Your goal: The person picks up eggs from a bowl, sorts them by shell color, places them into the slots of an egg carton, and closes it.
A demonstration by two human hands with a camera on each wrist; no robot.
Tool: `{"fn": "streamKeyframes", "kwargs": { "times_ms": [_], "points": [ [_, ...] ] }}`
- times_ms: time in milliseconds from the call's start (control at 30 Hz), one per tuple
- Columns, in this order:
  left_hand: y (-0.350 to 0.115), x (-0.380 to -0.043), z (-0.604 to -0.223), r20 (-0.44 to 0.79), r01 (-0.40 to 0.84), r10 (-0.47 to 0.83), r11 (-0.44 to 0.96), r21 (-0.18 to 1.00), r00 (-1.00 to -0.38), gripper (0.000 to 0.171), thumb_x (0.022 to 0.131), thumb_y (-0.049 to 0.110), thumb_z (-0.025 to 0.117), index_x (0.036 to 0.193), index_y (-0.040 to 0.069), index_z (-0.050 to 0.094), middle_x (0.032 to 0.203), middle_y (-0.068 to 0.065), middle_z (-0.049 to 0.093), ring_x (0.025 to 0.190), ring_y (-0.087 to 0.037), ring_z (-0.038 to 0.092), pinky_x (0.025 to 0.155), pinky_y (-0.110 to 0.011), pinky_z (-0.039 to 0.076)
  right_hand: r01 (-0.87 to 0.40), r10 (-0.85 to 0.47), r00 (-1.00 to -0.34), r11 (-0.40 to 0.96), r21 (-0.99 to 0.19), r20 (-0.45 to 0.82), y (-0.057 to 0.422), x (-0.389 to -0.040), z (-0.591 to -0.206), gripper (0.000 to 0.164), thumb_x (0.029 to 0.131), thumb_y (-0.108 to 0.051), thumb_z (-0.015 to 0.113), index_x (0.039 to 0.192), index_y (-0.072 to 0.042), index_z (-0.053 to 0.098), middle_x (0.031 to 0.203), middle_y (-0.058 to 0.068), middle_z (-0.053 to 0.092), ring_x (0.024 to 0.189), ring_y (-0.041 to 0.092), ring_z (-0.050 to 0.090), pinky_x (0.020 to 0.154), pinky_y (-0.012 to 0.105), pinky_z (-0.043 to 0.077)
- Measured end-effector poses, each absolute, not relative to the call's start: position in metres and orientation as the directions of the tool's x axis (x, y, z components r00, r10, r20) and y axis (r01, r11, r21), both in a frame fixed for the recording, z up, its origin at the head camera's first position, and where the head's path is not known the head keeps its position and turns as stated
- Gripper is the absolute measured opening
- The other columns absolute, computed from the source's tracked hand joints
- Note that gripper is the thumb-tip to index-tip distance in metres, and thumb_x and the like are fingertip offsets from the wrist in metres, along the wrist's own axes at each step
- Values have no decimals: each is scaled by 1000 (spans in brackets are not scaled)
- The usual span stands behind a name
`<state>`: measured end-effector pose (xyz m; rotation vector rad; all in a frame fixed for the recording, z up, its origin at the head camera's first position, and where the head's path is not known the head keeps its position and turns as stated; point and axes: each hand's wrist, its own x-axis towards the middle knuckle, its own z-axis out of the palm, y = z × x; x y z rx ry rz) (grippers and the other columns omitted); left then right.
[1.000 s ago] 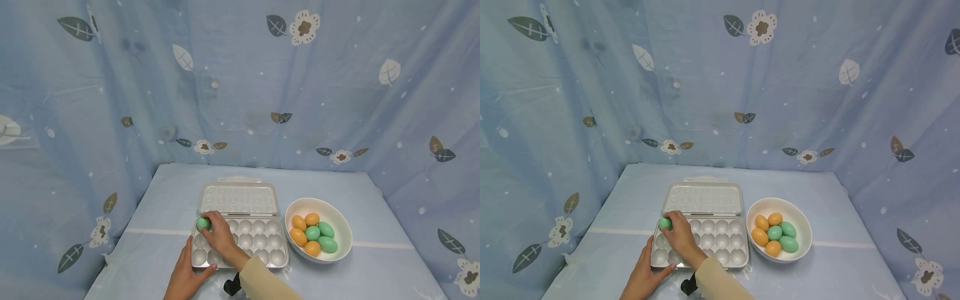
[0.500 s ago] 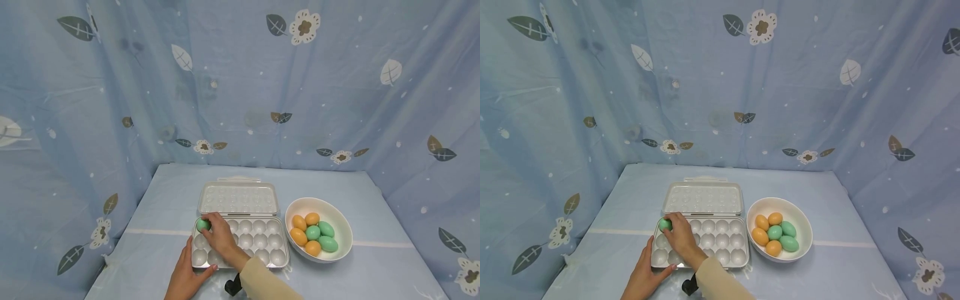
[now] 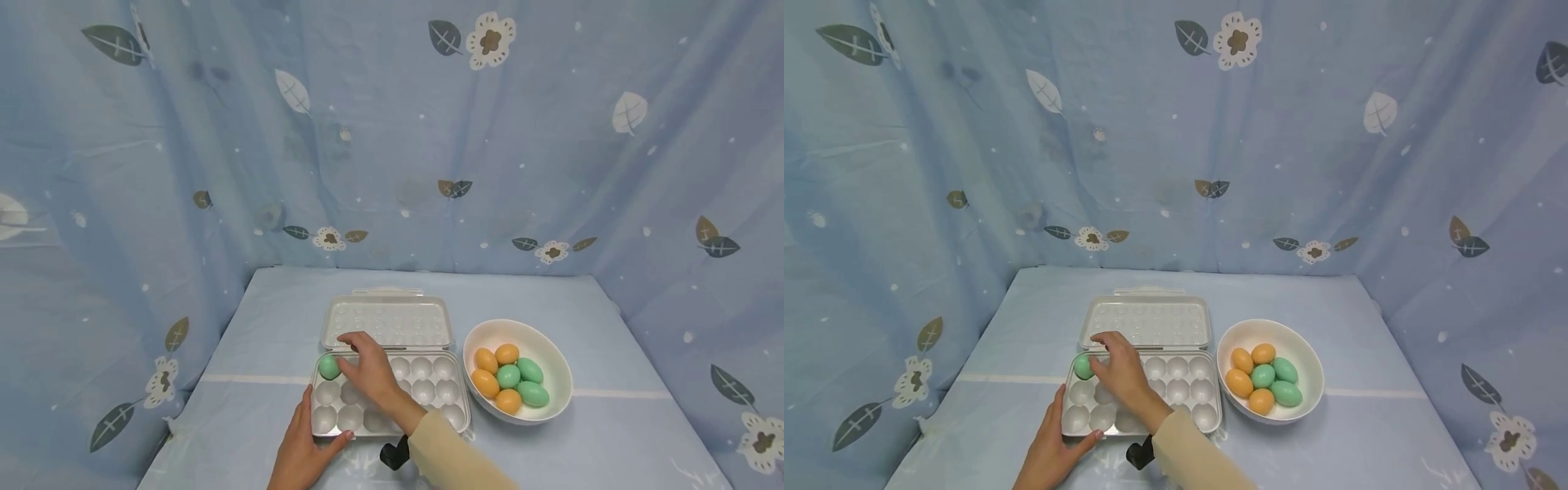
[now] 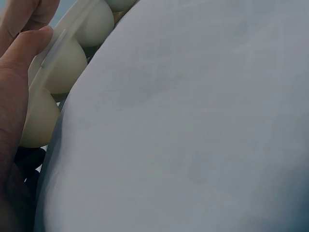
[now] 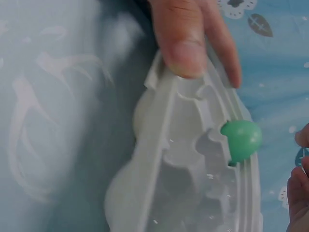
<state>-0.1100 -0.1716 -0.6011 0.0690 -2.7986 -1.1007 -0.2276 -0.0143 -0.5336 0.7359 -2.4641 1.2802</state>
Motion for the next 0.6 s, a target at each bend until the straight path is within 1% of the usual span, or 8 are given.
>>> {"fn": "streamKeyframes", "kwargs": {
  "times_ms": [100,167,333,500,600],
  "points": [
    [-172,-110,-601,103,0,-95,731,683,-990,124,78,67,81,162,2,18,151,-25,46,133,-42,54,104,-62,48,-553,-314,-833,482,-680,455,-9,-229,-529,35,90,-11,78,124,-8,68,120,8,70,106,29,70,93,30,57],
    [-171,-110,-601,99,-7,-102,730,684,-990,124,77,67,81,162,3,18,151,-25,46,134,-43,53,105,-62,47,-553,-317,-833,493,-672,454,-5,-230,-524,37,91,-13,78,125,-8,68,121,8,70,107,27,70,93,31,57],
    [-171,-111,-601,135,18,-103,729,684,-985,123,77,65,83,162,3,19,150,-24,48,132,-42,54,104,-61,48,-554,-299,-832,502,-664,468,5,-235,-516,38,90,-15,80,125,-10,68,120,6,70,108,21,69,94,30,57],
    [-171,-111,-599,94,-15,-109,727,687,-990,125,76,69,81,163,5,18,153,-25,45,134,-44,53,104,-63,47,-556,-270,-831,462,-691,487,20,-236,-508,38,90,-14,80,125,-8,68,121,7,70,109,24,68,97,31,57],
    [-172,-110,-598,67,-28,-101,729,684,-993,127,76,71,80,163,4,16,154,-26,43,135,-45,52,105,-64,47,-551,-254,-834,442,-708,490,32,-234,-505,39,90,-13,80,126,-4,67,123,9,69,111,27,67,99,34,57]
  ]
}}
